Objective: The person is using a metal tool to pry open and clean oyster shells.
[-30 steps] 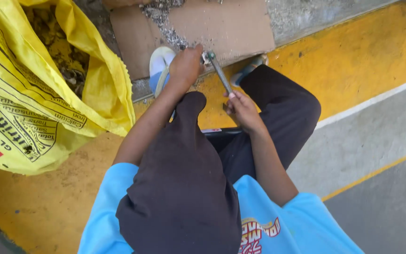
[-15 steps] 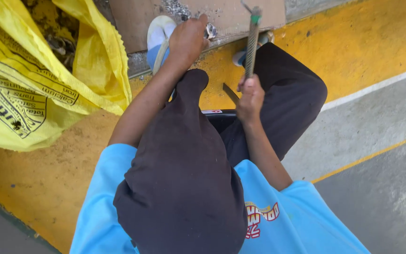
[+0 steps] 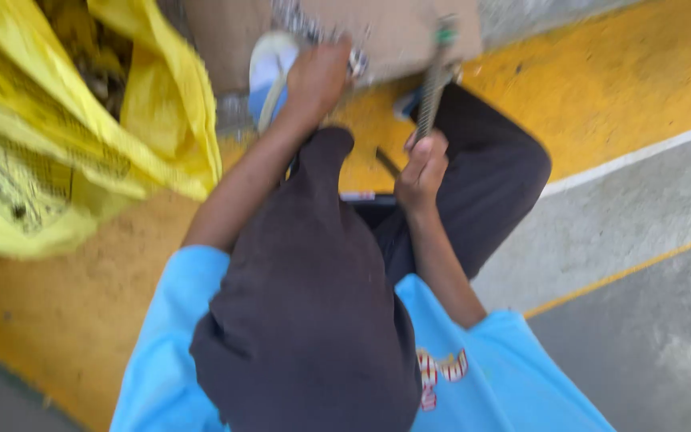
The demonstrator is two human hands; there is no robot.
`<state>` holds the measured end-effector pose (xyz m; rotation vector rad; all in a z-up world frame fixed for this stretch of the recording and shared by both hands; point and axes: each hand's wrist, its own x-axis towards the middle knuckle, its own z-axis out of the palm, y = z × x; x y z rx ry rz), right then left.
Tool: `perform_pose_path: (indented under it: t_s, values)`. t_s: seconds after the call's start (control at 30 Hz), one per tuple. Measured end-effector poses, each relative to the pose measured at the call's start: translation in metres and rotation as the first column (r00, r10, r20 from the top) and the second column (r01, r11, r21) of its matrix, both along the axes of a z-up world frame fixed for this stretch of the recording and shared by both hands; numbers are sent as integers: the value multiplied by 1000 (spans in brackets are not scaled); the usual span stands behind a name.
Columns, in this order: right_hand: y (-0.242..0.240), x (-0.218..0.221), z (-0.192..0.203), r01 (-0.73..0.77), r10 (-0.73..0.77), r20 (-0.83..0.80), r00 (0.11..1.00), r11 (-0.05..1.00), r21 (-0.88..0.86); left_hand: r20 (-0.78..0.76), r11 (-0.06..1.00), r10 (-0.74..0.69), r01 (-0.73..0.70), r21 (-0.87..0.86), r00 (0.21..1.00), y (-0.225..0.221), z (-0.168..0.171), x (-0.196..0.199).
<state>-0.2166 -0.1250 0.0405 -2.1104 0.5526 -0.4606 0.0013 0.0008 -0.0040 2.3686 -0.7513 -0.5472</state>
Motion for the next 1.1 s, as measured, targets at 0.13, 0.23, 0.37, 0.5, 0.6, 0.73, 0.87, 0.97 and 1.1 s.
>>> perform_pose_path:
  t_s: [0.13,0.23,0.37,0.5,0.6,0.73,0.87,0.97,1.1]
  values:
    - [-4,-4,-18,-133,91,-154,984,946,-296,35,1000,-21,21,-15,999,-4,6,2]
    - [-9,24,2,-96,82,-80,993,978,-183,75,1000,-5,5,-10,997,-21,-14,31]
    - [3,7,-3,-170,161,-57,985,885,-433,49,998,-56,57,-26,997,2,-14,-13]
    - [-10,26,0,-116,88,-289,953,990,-82,80,1000,6,-6,-3,997,-18,-7,30]
    - [19,13,42,3,-7,175,985,1000,23,-23,998,-29,30,49,999,0,-16,-10]
    - [1,23,14,-154,134,-116,984,971,-185,58,1000,-10,11,-12,998,-10,2,14]
    - [14,31,60,19,1,163,987,993,-120,5,1000,9,-9,24,1000,-4,-11,6]
    - [1,6,-12,-201,117,-336,935,953,-228,37,1000,-6,6,-14,999,-4,-8,0]
    - [-5,23,24,-84,58,-162,985,985,-153,87,999,39,-37,-35,995,-8,-17,11]
